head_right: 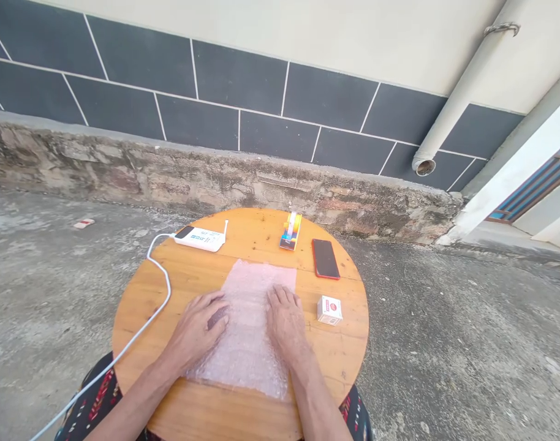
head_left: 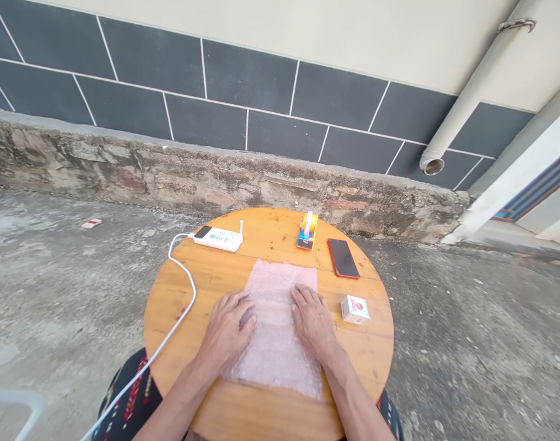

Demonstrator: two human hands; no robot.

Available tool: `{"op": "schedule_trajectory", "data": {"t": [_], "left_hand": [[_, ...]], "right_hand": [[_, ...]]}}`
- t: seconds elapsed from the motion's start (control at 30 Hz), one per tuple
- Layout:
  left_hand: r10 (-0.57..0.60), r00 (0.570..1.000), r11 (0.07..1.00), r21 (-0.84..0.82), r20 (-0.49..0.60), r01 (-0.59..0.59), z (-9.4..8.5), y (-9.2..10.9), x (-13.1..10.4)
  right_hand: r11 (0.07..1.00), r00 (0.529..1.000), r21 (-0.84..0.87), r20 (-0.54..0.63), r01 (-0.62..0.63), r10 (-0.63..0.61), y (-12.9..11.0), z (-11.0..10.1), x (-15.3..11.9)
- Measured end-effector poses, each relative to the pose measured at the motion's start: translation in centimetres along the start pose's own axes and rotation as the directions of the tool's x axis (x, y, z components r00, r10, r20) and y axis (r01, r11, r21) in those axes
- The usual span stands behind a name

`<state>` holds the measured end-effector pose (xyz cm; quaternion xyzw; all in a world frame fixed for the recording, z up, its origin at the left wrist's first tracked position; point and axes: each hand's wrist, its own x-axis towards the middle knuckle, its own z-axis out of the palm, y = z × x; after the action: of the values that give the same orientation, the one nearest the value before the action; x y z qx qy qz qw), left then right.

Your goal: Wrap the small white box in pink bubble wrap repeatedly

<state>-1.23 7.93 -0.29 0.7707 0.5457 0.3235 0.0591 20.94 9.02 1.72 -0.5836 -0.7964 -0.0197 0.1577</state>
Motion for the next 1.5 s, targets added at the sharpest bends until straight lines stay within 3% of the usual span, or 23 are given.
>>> {"op": "schedule_trajectory", "data": {"t": [0.17,0.4,0.63,0.87,1.0,1.13,1.3,1.5], "left_hand": [[-0.058,0.997,0.998,0.025,-0.052,0.059,0.0,-0.2,-0.1],[0.073,0.997,0.997,0.006,0.006,-0.073,0.1,0.3,-0.1],[0.053,0.998,0.999,-0.008,0.031,-0.052,0.0,0.4,-0.1],[0.036,0.999,0.999,-0.006,0.021,-0.036,0.0,0.4,0.0],[0.039,0.999,0.999,-0.005,0.018,-0.039,0.0,0.3,0.0],[0.033,0.999,0.999,-0.009,0.023,-0.033,-0.1,0.4,0.0],[0.037,0.999,0.999,-0.015,0.014,-0.036,-0.1,0.4,0.0],[0.038,0.999,0.999,-0.032,0.011,-0.038,-0.1,0.3,0.0]], "right_hand": [[1.000,1.000,-0.004,0.016,-0.015,0.015,0.2,0.0,-0.1],[1.000,0.999,0.008,0.046,0.008,-0.009,0.3,0.2,0.3],[0.999,1.000,0.048,0.010,0.005,-0.006,0.0,-1.2,-0.2],[0.997,0.996,0.054,0.058,0.063,-0.066,0.4,-1.2,-0.5],[0.999,1.000,0.032,0.023,0.018,-0.019,0.5,-1.0,-0.2],[0.998,0.994,0.041,-0.092,-0.056,0.060,0.9,-1.7,-0.3],[0.991,0.967,0.121,-0.243,-0.055,0.083,3.5,-4.0,-1.8],[0.985,0.970,0.063,-0.176,-0.159,0.168,9.1,-4.7,-4.1]]}}
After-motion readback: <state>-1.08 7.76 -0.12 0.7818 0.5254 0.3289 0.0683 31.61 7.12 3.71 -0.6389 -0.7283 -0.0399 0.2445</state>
